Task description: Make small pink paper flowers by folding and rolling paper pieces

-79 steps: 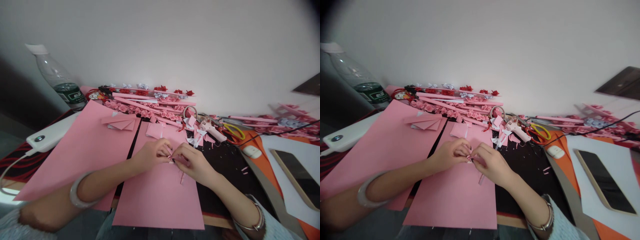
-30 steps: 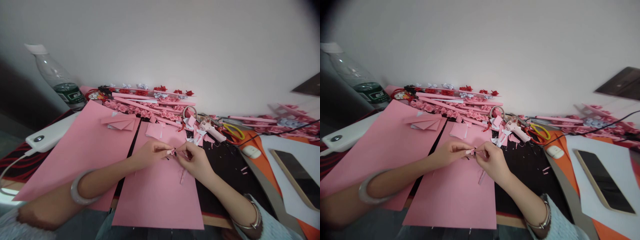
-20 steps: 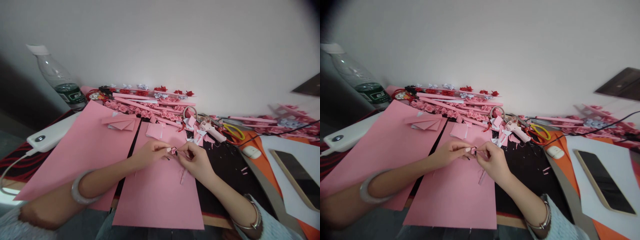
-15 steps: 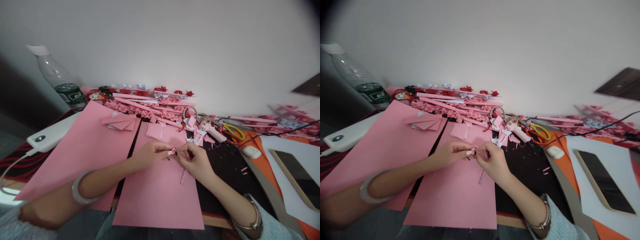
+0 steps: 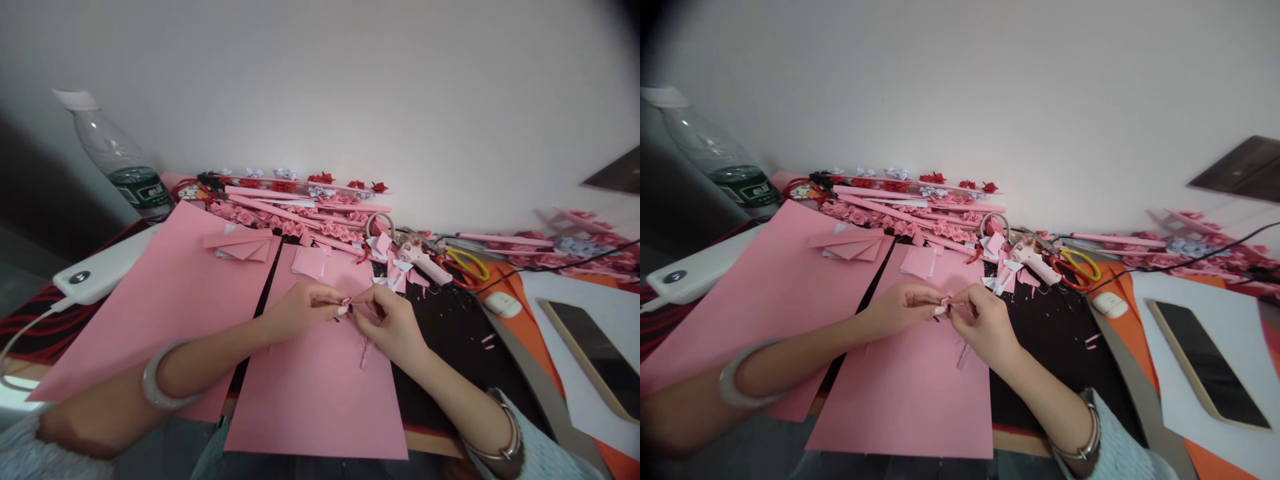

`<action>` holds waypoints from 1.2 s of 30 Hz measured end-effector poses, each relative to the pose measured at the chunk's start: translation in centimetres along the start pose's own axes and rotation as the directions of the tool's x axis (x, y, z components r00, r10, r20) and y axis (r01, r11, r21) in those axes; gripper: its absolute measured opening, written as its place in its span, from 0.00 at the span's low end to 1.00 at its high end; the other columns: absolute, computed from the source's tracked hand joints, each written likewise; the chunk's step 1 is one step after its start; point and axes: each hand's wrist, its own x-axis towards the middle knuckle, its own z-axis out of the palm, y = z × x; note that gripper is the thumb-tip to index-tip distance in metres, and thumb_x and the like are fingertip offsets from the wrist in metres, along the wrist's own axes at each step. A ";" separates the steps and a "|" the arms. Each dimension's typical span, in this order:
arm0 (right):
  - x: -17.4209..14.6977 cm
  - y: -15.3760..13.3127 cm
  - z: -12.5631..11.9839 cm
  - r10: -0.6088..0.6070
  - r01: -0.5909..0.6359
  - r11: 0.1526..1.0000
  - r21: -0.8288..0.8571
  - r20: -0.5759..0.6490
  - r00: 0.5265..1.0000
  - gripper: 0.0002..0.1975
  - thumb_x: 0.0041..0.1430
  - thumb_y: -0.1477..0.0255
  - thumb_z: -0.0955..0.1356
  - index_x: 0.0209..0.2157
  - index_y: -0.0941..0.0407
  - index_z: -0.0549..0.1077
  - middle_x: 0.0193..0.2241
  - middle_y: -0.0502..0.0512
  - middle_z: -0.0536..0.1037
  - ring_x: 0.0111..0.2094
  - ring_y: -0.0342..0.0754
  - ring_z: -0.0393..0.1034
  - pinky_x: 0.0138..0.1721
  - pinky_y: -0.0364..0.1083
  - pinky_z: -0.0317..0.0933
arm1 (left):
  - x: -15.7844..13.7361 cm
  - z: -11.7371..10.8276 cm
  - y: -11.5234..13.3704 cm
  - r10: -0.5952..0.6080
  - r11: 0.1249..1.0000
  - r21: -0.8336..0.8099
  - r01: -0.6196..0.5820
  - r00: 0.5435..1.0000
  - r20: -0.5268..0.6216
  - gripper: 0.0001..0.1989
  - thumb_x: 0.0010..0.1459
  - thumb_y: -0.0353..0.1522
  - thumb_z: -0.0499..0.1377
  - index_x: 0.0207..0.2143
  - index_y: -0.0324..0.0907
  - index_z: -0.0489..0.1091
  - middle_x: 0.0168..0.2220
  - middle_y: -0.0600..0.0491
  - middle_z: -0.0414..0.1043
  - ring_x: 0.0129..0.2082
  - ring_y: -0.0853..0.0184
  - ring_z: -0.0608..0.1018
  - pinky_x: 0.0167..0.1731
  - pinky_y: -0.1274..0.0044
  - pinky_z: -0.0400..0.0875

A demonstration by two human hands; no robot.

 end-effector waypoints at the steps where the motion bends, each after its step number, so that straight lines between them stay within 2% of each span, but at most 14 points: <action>1: 0.0 0.0 0.0 -0.012 0.012 1.000 -0.009 0.002 1.000 0.04 0.49 0.78 0.66 0.29 0.57 0.69 0.20 0.47 0.62 0.21 0.40 0.56 0.22 0.40 0.50 | 0.0 0.0 0.0 0.003 1.000 0.001 -0.003 1.000 -0.001 0.10 0.50 0.31 0.60 0.37 0.39 0.74 0.34 0.51 0.76 0.34 0.68 0.76 0.37 0.77 0.70; 13: -0.2 0.0 0.1 -0.062 0.064 0.997 -0.051 0.056 0.997 0.07 0.52 0.78 0.65 0.34 0.55 0.70 0.24 0.51 0.69 0.25 0.43 0.62 0.24 0.41 0.54 | 0.0 0.1 0.4 -0.029 0.997 0.069 0.033 0.999 -0.046 0.07 0.48 0.29 0.61 0.33 0.38 0.74 0.30 0.52 0.76 0.30 0.68 0.77 0.34 0.77 0.72; 19: -0.1 0.1 0.1 -0.031 0.033 0.999 -0.026 0.069 0.997 0.08 0.52 0.79 0.65 0.35 0.56 0.70 0.23 0.50 0.68 0.24 0.43 0.61 0.23 0.41 0.52 | 0.3 0.1 0.4 -0.098 0.995 0.004 0.098 0.993 -0.064 0.07 0.48 0.29 0.62 0.32 0.37 0.74 0.29 0.52 0.76 0.27 0.70 0.76 0.33 0.77 0.72; 25: -0.2 0.0 0.1 -0.019 0.020 1.000 -0.007 0.063 0.998 0.08 0.53 0.79 0.64 0.35 0.56 0.70 0.23 0.50 0.67 0.23 0.42 0.59 0.23 0.41 0.52 | 0.5 0.0 0.2 -0.106 0.993 -0.062 0.103 0.994 -0.040 0.08 0.48 0.29 0.62 0.32 0.36 0.74 0.29 0.52 0.76 0.28 0.71 0.76 0.34 0.76 0.71; 36: -0.2 0.1 0.2 0.007 -0.007 1.000 -0.006 0.058 0.998 0.07 0.51 0.80 0.65 0.33 0.57 0.70 0.22 0.48 0.65 0.21 0.41 0.56 0.24 0.40 0.51 | 0.4 0.0 0.3 -0.094 0.995 -0.021 0.093 0.995 -0.031 0.08 0.47 0.30 0.62 0.32 0.36 0.73 0.29 0.52 0.76 0.28 0.70 0.76 0.33 0.76 0.71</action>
